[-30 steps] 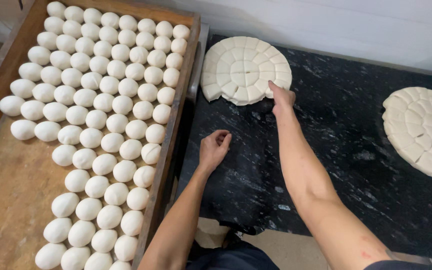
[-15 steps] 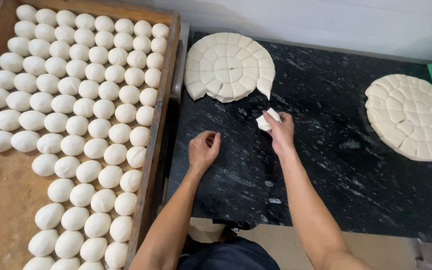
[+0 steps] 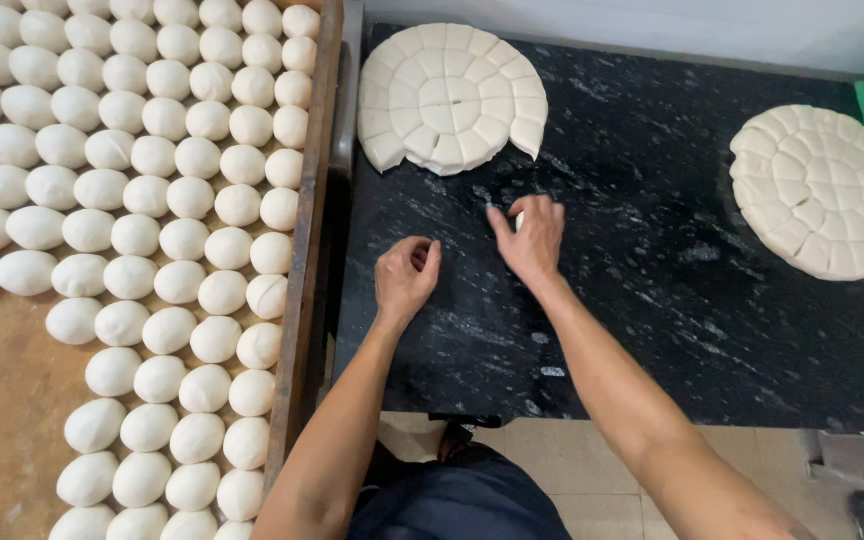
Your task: The person picks up individual pieces of white dough from a large pre-cut circular sheet on a dark countertop and transfers them to a large wooden tray, adding them to an organized grid of similar dough balls. They handle the dough pieces by hand, moving them one at a time from the counter into the tray.
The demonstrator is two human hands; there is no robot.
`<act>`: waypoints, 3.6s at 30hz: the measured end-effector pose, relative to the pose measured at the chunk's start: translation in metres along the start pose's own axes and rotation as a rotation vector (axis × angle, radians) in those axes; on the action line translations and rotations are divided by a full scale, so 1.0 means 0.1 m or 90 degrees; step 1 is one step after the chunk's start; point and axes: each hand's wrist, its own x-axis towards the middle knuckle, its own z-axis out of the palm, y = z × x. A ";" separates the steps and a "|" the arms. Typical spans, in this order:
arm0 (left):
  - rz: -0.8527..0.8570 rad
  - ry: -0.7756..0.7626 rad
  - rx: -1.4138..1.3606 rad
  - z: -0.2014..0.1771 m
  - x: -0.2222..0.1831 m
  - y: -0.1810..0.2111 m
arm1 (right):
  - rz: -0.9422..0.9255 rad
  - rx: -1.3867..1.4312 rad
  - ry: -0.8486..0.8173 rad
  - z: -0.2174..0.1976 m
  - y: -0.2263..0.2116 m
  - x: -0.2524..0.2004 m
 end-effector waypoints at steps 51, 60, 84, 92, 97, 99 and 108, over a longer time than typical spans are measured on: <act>0.026 -0.018 -0.014 -0.03 0.00 0.02 | -0.132 0.068 -0.050 -0.17 -0.10 -0.49; 0.017 -0.023 0.016 -0.01 0.00 0.07 | 0.033 0.009 0.069 0.05 0.26 0.24; -0.125 -0.185 -0.140 -0.61 0.23 0.31 | 0.196 0.029 -0.187 -0.55 0.65 -0.30; -0.066 0.084 -0.296 -1.88 0.35 0.31 | 0.110 0.530 -0.387 -0.22 -1.11 0.30; -0.113 0.378 -0.322 -2.89 0.15 -0.24 | -0.330 0.528 -0.385 0.34 -3.25 0.44; -0.139 0.483 -0.329 -3.27 0.01 -0.49 | -0.517 0.437 -0.286 0.66 -4.00 0.39; -0.188 0.576 -0.378 -4.01 -0.35 -1.25 | -0.691 0.410 -0.307 2.09 -6.16 0.13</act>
